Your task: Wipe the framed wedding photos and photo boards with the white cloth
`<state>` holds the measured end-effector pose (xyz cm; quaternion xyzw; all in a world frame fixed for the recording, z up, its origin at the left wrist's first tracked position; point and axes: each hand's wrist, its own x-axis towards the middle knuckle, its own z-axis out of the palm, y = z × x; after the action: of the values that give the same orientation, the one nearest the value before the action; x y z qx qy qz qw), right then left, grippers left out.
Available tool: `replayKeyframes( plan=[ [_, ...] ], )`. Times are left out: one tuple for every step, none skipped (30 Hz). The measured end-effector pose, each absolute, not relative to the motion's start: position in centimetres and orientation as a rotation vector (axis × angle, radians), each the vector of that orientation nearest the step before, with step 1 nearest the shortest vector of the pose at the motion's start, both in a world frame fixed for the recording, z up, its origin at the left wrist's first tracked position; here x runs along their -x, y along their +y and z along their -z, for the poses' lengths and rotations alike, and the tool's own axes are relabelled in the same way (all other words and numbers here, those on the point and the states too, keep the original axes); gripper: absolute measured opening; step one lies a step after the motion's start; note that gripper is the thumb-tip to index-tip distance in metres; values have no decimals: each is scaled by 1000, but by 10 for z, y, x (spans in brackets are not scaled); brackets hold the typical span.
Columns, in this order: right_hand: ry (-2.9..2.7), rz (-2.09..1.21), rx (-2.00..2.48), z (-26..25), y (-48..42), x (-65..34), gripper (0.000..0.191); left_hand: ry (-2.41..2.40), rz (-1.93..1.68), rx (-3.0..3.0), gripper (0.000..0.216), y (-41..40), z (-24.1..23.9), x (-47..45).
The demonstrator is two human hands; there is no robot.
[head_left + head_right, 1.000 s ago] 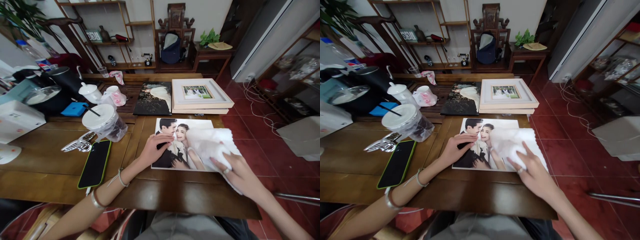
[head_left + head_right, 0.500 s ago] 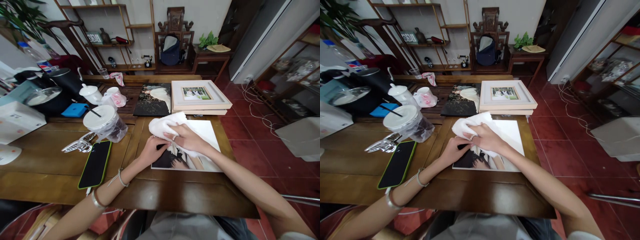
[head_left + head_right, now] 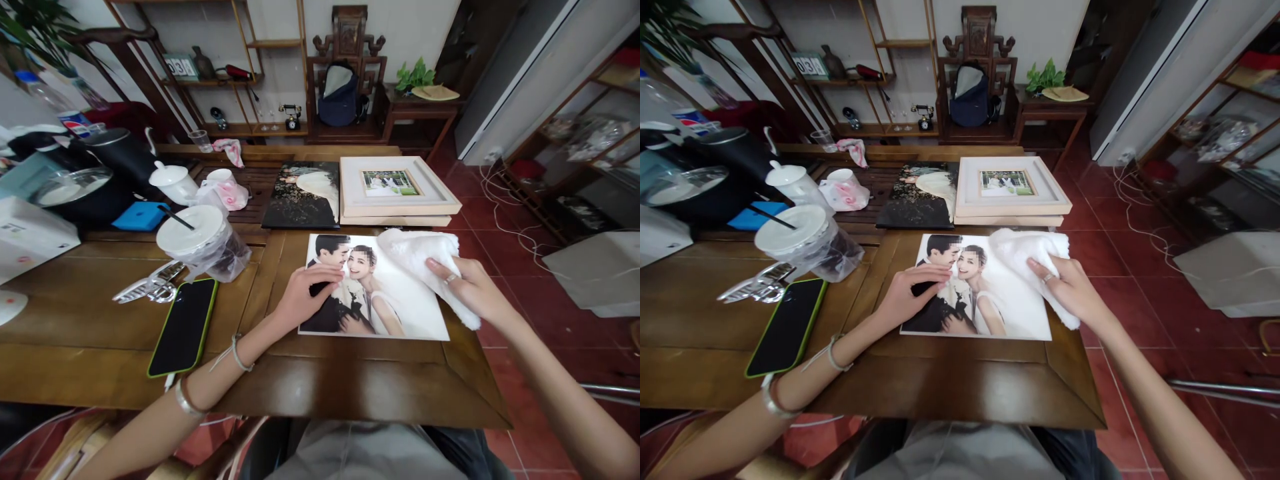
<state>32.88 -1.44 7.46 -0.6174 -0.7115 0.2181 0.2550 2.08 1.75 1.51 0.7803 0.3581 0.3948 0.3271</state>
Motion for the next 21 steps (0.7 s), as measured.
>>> replayKeyframes(
  plan=[
    [-1957, -578, 1659, -74, -16, -330, 42, 936, -1037, -2042, 15, 18, -15, -20],
    [-1989, -554, 1631, -74, -17, -330, 41, 943, -1043, -2040, 15, 18, -15, -20],
    [-2018, -524, 1602, -73, -18, -330, 39, 960, -1048, -2042, 16, 18, -15, -19],
    [-2048, -494, 1571, -72, -19, -328, 38, 988, -1047, -2050, 20, 18, -15, -18],
    [-2076, -466, 1538, -71, -18, -327, 36, 1025, -1032, -2066, 28, 18, -14, -17],
    [-2102, -444, 1507, -69, -18, -325, 34, 1063, -1002, -2086, 36, 18, -14, -17],
    [-2135, -425, 1476, -68, -16, -323, 32, 1092, -961, -2109, 43, 18, -14, -16],
    [-2180, -401, 1443, -66, -14, -322, 30, 1110, -919, -2129, 47, 18, -14, -15],
    [-2229, -371, 1413, -65, -10, -320, 29, 1116, -884, -2146, 49, 18, -13, -15],
    [-2280, -341, 1394, -63, -6, -317, 28, 1118, -860, -2160, 49, 18, -13, -15],
    [-2326, -313, 1384, -62, -2, -314, 28, 1118, -844, -2173, 48, 18, -12, -15],
    [-2369, -290, 1378, -62, 3, -311, 27, 1120, -833, -2185, 48, 18, -12, -15],
    [-2401, -270, 1374, -61, 8, -308, 26, 1127, -822, -2196, 49, 18, -11, -15],
    [-2418, -253, 1370, -61, 13, -304, 26, 1137, -810, -2208, 50, 18, -11, -15],
    [-2424, -241, 1361, -60, 17, -301, 25, 1147, -797, -2218, 50, 18, -11, -15],
    [-2423, -230, 1345, -60, 19, -299, 24, 1155, -786, -2227, 50, 18, -10, -15],
    [-2419, -218, 1328, -59, 21, -297, 23, 1161, -778, -2233, 51, 18, -10, -15],
    [-2418, -206, 1308, -59, 20, -296, 20, 1165, -774, -2236, 51, 18, -10, -15],
    [-2422, -193, 1289, -59, 17, -296, 17, 1166, -774, -2238, 51, 18, -10, -16],
    [-2436, -185, 1269, -58, 12, -296, 15, 1167, -777, -2238, 51, 17, -10, -16],
    [-2459, -187, 1253, -59, 5, -296, 13, 1168, -781, -2236, 51, 17, -10, -16]
  ],
)
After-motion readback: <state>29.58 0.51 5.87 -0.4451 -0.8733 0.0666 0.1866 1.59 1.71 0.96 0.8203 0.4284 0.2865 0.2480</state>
